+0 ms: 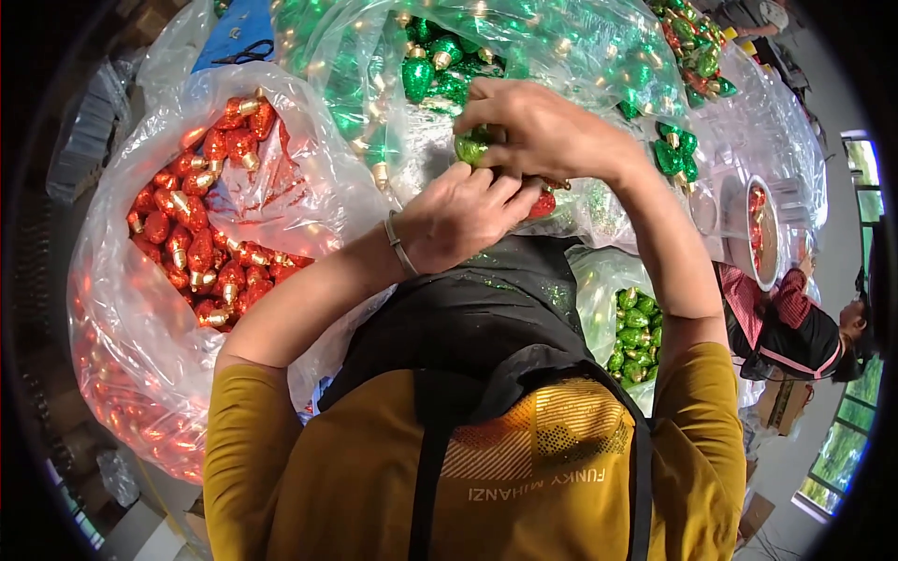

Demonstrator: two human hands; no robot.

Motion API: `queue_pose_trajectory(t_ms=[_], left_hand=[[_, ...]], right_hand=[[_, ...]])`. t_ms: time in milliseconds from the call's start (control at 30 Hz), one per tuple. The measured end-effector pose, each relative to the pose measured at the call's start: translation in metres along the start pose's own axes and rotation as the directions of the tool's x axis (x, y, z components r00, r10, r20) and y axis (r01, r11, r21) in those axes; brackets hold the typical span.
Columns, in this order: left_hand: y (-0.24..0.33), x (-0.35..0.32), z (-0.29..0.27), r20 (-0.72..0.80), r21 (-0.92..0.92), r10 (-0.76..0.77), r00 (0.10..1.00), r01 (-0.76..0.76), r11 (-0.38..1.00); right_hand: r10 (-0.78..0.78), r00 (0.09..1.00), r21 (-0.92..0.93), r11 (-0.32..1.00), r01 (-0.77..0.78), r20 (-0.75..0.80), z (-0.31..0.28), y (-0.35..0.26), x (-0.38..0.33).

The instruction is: Sorting and packaging green and red plastic bell pepper-shaped items into plastic bags.

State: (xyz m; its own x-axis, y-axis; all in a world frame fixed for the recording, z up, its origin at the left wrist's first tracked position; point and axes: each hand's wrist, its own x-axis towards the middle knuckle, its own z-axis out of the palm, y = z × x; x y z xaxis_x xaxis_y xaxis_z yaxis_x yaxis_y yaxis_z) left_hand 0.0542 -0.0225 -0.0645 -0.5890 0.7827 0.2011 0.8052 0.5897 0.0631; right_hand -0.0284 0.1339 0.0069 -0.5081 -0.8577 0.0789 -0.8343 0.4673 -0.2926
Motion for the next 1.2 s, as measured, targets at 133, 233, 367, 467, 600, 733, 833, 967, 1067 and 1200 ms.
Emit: queue_pose_trajectory(t_ms=[133,233,367,467,600,733,833,967,1067,1200], left_hand=[[-0.002,-0.009,0.01,-0.234,0.234,0.146,0.961,-0.09,0.968],[-0.003,-0.008,0.009,-0.286,0.103,0.077,0.955,-0.05,0.993],[-0.004,-0.004,-0.001,-0.316,0.045,-0.09,0.944,0.109,0.993],[-0.009,-0.002,-0.01,-0.3,0.031,-0.119,0.946,0.134,0.99],[-0.022,-0.007,-0.009,-0.273,-0.077,-0.066,0.96,0.047,0.996],[-0.035,-0.004,-0.001,-0.28,-0.169,-0.011,0.96,-0.038,0.985],[-0.037,-0.003,-0.001,-0.281,-0.126,0.01,0.96,-0.047,0.991],[-0.038,0.008,-0.007,-0.181,-0.099,0.05,0.982,-0.068,0.993],[-0.021,0.002,-0.005,-0.132,-0.034,-0.006,0.991,0.001,0.999],[-0.027,0.003,-0.005,-0.271,-0.113,-0.055,0.961,0.025,0.993]], right_hand=[[-0.013,0.991,0.057,0.998,0.021,-0.136,0.033,0.018,-0.02],[0.014,0.974,-0.02,1.0,-0.019,-0.227,0.045,0.012,-0.029],[0.093,0.942,0.03,0.996,-0.088,-0.324,0.051,0.011,-0.038],[0.147,0.888,0.218,0.974,-0.054,-0.436,0.048,0.01,-0.045],[0.169,0.951,-0.192,0.956,-0.222,-0.258,0.011,0.002,-0.07],[0.401,0.916,0.07,0.914,-0.399,-0.027,0.013,0.005,-0.069],[0.521,0.851,-0.155,0.848,-0.507,0.066,0.011,-0.005,-0.06],[0.583,0.803,-0.205,0.807,-0.554,0.126,0.009,-0.002,-0.049],[0.422,0.892,-0.257,0.855,-0.451,-0.163,0.008,-0.012,-0.069],[0.227,0.935,-0.109,0.958,-0.264,-0.271,0.026,-0.006,-0.06]])
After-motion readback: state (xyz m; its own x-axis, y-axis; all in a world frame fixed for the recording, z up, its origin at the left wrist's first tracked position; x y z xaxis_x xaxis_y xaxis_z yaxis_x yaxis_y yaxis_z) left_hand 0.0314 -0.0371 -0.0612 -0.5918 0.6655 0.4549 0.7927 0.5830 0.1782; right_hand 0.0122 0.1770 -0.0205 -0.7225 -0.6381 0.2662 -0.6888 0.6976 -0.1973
